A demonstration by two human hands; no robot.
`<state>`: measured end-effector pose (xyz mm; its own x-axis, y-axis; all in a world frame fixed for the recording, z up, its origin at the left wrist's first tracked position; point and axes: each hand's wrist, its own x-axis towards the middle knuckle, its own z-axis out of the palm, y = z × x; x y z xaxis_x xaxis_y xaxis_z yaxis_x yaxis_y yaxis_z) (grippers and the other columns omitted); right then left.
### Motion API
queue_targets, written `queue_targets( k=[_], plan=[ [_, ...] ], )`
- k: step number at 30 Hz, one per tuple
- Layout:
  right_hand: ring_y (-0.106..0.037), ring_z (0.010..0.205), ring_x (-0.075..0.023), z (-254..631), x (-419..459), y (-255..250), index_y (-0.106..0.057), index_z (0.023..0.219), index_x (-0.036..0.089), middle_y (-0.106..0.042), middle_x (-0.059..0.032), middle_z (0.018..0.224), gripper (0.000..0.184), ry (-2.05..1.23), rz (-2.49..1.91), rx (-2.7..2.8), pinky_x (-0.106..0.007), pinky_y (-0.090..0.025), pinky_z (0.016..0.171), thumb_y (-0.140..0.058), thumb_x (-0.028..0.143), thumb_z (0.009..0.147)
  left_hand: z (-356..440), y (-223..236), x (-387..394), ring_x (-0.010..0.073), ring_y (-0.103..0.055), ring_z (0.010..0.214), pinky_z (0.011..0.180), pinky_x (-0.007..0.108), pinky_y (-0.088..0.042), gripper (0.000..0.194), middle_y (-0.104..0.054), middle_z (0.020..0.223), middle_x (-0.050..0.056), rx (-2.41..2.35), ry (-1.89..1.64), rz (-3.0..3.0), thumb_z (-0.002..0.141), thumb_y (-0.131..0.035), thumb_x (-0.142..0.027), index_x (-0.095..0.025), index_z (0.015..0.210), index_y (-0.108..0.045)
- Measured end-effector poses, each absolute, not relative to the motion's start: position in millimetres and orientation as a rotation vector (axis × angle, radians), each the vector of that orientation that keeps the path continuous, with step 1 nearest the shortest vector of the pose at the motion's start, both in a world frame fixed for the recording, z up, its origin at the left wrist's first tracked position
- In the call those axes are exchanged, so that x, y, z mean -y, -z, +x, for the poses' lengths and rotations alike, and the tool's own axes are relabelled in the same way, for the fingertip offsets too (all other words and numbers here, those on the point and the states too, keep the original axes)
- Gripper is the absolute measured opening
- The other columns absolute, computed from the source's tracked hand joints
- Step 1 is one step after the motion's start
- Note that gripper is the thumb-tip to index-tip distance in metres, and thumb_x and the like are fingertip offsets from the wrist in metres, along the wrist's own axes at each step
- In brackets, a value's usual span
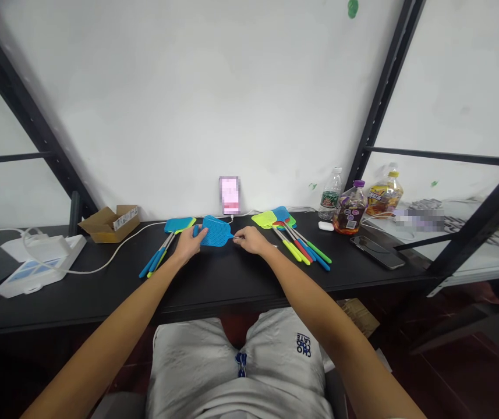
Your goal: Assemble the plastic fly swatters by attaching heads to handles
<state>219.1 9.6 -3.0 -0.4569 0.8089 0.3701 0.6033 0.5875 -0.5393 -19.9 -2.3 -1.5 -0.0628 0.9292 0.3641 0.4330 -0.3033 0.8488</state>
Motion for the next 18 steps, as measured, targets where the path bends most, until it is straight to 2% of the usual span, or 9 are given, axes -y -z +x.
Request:
queue_targets(
  k=[3,6,11,15,18],
  plan=[
    [-0.053,0.064,-0.0132,218.6,-10.1,0.5,-0.074,0.081,0.018,-0.064,-0.0002,0.068,0.021,-0.399,-1.207,2.150,-0.023,-0.037,0.061,-0.059,0.034,0.082,-17.7,-3.7,7.4,0.0147,-0.054,0.055,0.058,0.025,-0.042,0.041,-0.061,0.060,-0.001,-1.391,-1.333,1.817,0.085,-0.050,-0.052,-0.017,0.103,-0.064],
    [-0.055,0.066,-0.0142,221.8,-11.4,-6.8,-0.073,0.081,0.019,-0.066,-0.0014,0.071,0.019,-0.297,-1.274,2.002,-0.024,-0.037,0.063,-0.059,0.032,0.081,-13.5,-7.3,13.6,0.0156,-0.058,0.062,0.066,0.025,-0.042,0.038,-0.064,0.062,0.001,-1.474,-1.323,1.969,0.088,-0.046,-0.051,-0.018,0.090,-0.064],
    [-0.055,0.069,-0.0175,235.5,-12.6,-24.2,-0.072,0.075,0.016,-0.064,-0.0041,0.070,0.029,-0.132,-1.217,1.625,-0.028,-0.041,0.069,-0.054,0.037,0.084,-8.1,-4.7,19.9,0.0174,-0.056,0.066,0.063,0.026,-0.037,0.035,-0.060,0.067,0.002,-1.652,-1.115,2.240,0.088,-0.047,-0.052,-0.021,0.078,-0.060],
    [-0.056,0.073,-0.0180,240.4,-9.4,-32.8,-0.073,0.079,0.014,-0.064,-0.0058,0.076,0.036,-0.186,-1.135,1.352,-0.029,-0.043,0.072,-0.056,0.046,0.083,-7.3,-1.5,19.3,0.0188,-0.059,0.077,0.069,0.027,-0.039,0.033,-0.065,0.082,0.004,-1.534,-0.983,2.351,0.092,-0.040,-0.048,-0.021,0.088,-0.060],
    [-0.051,0.064,-0.0156,240.2,-7.6,-35.0,-0.071,0.077,0.014,-0.054,-0.0018,0.061,0.042,-0.251,-1.092,1.239,-0.028,-0.042,0.065,-0.052,0.050,0.086,-7.3,-0.3,18.4,0.0191,-0.060,0.084,0.074,0.027,-0.041,0.031,-0.067,0.090,0.004,-1.442,-0.942,2.400,0.093,-0.038,-0.043,-0.022,0.092,-0.061]
  ],
)
